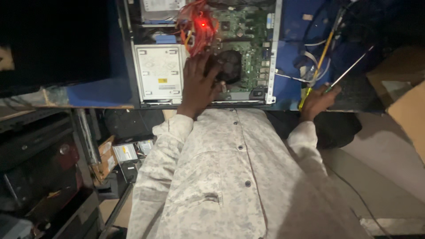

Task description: The person opens a desktop computer case and uses a screwdriver to remove screws from the CPU fan. They then detach the fan, disconnect cables from the hard drive, remove the hard drive from its bay, and place it back into the bay.

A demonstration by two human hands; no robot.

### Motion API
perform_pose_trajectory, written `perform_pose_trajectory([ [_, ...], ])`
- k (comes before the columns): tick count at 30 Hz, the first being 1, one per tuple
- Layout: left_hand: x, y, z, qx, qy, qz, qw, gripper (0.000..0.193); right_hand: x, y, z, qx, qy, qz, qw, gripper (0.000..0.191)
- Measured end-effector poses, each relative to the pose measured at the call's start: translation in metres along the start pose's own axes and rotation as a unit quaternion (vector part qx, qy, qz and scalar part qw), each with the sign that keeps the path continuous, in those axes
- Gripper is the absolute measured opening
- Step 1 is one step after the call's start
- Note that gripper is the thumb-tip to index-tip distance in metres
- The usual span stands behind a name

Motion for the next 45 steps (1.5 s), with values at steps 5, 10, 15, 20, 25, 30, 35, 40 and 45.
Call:
perform_pose_trajectory([
  [5, 0.0, -0.001, 0.002, 0.02, -0.015, -0.009, 1.0, 0.052, -0.027, 0.005, -0.046, 0.268, -0.007, -0.051, 0.962, 0.023],
  [10, -0.002, -0.002, 0.0, 0.021, -0.001, -0.021, 1.0, 0.051, -0.062, 0.004, -0.048, 0.415, -0.317, -0.092, 0.847, 0.02],
  [15, -0.002, -0.004, -0.004, 0.022, -0.004, -0.02, 1.0, 0.051, -0.073, 0.02, -0.104, 0.374, -0.012, -0.169, 0.912, 0.032],
  [20, -0.004, -0.009, -0.005, 0.021, -0.016, -0.024, 0.999, 0.05, -0.076, -0.019, -0.169, 0.186, 0.209, -0.292, 0.915, 0.031],
  [25, -0.006, -0.009, -0.005, 0.009, -0.003, -0.013, 1.0, 0.051, -0.065, -0.041, -0.214, 0.148, 0.26, -0.287, 0.91, 0.028],
  [30, -0.004, -0.01, -0.006, 0.014, 0.0, -0.017, 1.0, 0.052, -0.061, -0.036, -0.226, 0.141, 0.269, -0.274, 0.913, 0.028],
  [35, -0.005, -0.01, -0.004, 0.024, -0.006, -0.015, 1.0, 0.053, -0.061, -0.035, -0.222, 0.152, 0.255, -0.275, 0.915, 0.029],
  [40, -0.004, -0.01, -0.004, 0.024, 0.003, -0.021, 0.999, 0.054, -0.06, -0.034, -0.225, 0.158, 0.245, -0.279, 0.915, 0.027],
  [45, -0.004, -0.009, -0.003, 0.028, -0.002, -0.016, 0.999, 0.053, -0.06, -0.03, -0.231, 0.161, 0.256, -0.279, 0.911, 0.027],
])
Point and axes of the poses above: each hand's wrist, its own x-axis towards the middle knuckle, its own y-axis out of the back of the hand, z = x × y, the point moved 6 cm from there along x, towards the middle knuckle, and after that the axes turned 1 degree about -z, right-handed, at the moved point
